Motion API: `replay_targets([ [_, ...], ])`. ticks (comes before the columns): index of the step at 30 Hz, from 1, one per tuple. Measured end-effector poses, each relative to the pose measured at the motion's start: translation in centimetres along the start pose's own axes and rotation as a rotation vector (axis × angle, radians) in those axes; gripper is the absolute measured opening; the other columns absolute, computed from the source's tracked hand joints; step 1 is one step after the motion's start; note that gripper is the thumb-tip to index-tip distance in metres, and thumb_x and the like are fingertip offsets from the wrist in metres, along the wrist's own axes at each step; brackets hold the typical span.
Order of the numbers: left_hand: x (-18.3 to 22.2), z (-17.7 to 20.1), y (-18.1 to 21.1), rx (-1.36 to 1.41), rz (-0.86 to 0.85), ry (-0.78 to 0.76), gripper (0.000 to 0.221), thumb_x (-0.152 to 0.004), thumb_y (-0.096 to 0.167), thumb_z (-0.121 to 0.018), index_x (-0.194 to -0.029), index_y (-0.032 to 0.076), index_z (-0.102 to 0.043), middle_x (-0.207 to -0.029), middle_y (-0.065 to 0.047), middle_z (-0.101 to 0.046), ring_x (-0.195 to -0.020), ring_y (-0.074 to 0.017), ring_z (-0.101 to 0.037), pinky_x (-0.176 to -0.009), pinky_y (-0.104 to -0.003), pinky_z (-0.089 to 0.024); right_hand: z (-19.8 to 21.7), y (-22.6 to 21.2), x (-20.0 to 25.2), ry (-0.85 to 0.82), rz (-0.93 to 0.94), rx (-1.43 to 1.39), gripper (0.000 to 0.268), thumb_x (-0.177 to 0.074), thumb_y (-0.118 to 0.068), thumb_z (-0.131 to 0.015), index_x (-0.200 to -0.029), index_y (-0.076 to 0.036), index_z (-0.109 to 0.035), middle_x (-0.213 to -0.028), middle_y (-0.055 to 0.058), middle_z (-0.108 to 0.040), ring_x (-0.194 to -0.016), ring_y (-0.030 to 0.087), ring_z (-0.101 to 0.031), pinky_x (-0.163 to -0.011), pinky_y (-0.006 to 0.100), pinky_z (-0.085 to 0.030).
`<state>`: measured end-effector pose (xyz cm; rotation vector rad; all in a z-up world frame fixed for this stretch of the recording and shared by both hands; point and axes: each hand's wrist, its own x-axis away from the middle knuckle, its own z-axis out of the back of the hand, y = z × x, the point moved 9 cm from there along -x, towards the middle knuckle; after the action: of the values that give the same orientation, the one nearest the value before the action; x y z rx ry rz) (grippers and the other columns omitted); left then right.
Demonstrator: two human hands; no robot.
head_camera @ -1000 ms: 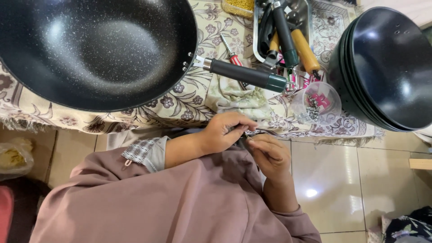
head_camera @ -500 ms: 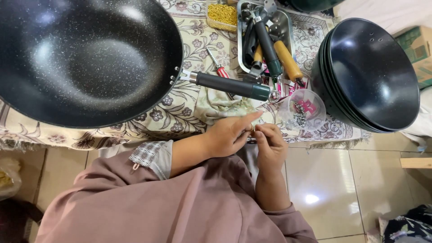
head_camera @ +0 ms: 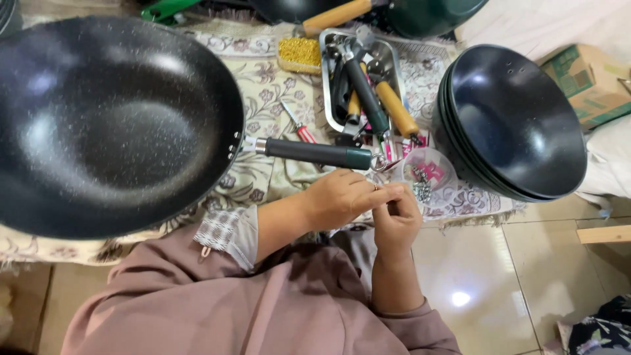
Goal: Assembling a handle onto a frying pan using a screwdriver and small hardware components
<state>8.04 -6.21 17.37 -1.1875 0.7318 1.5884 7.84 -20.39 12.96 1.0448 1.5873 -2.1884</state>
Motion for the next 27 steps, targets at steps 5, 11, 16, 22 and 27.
replay_targets([
  [5,2.1,-2.1,-1.1,0.071,0.065,-0.047,0.023,-0.101,0.017,-0.045,-0.116,0.016,-0.062,-0.084,-0.002,-0.057,-0.078,-0.0254,-0.064,-0.067,-0.038,-0.054,-0.1,2.5,0.6,0.084,-0.043,-0.085,0.008,-0.091,0.009,-0.072,-0.084,0.007,-0.069,-0.081,0.017,-0.063,-0.076,0.018,-0.059,-0.076,0.036,-0.054],
  [11,3.4,-2.3,-3.7,0.377,0.380,-0.063,0.029,-0.095,0.014,-0.061,-0.124,0.010,-0.061,-0.086,-0.011,-0.066,-0.079,-0.0332,-0.068,-0.068,-0.044,-0.058,0.0,7.5,2.0,0.129,-0.153,-0.342,0.006,-0.090,0.007,-0.072,-0.089,0.008,-0.066,-0.086,0.016,-0.060,-0.082,0.019,-0.061,-0.078,0.035,-0.055],
  [16,4.3,-3.1,-4.3,0.437,0.482,-0.104,0.031,-0.090,0.022,-0.068,-0.119,0.013,-0.065,-0.097,-0.007,-0.070,-0.086,-0.0287,-0.071,-0.076,-0.038,-0.060,0.1,8.0,1.8,0.204,-0.152,-0.365,0.005,-0.091,0.007,-0.070,-0.092,0.009,-0.065,-0.087,0.018,-0.059,-0.080,0.023,-0.059,-0.078,0.034,-0.052],
  [22,2.8,-1.8,-3.5,0.356,0.334,-0.016,0.027,-0.097,0.024,-0.060,-0.119,0.010,-0.065,-0.113,-0.011,-0.067,-0.093,-0.0313,-0.070,-0.082,-0.041,-0.059,-0.5,8.7,1.2,0.251,-0.232,-0.347,0.003,-0.097,0.006,-0.065,-0.095,0.008,-0.063,-0.090,0.016,-0.059,-0.083,0.019,-0.060,-0.079,0.029,-0.051],
  [27,0.6,0.9,-1.7,0.219,0.101,0.143,0.027,-0.104,0.022,-0.046,-0.106,0.012,-0.071,-0.105,-0.009,-0.068,-0.089,-0.0286,-0.068,-0.080,-0.038,-0.057,-1.0,9.5,0.5,0.191,-0.295,-0.299,0.005,-0.099,0.004,-0.064,-0.095,0.008,-0.065,-0.089,0.020,-0.064,-0.083,0.026,-0.067,-0.080,0.032,-0.052],
])
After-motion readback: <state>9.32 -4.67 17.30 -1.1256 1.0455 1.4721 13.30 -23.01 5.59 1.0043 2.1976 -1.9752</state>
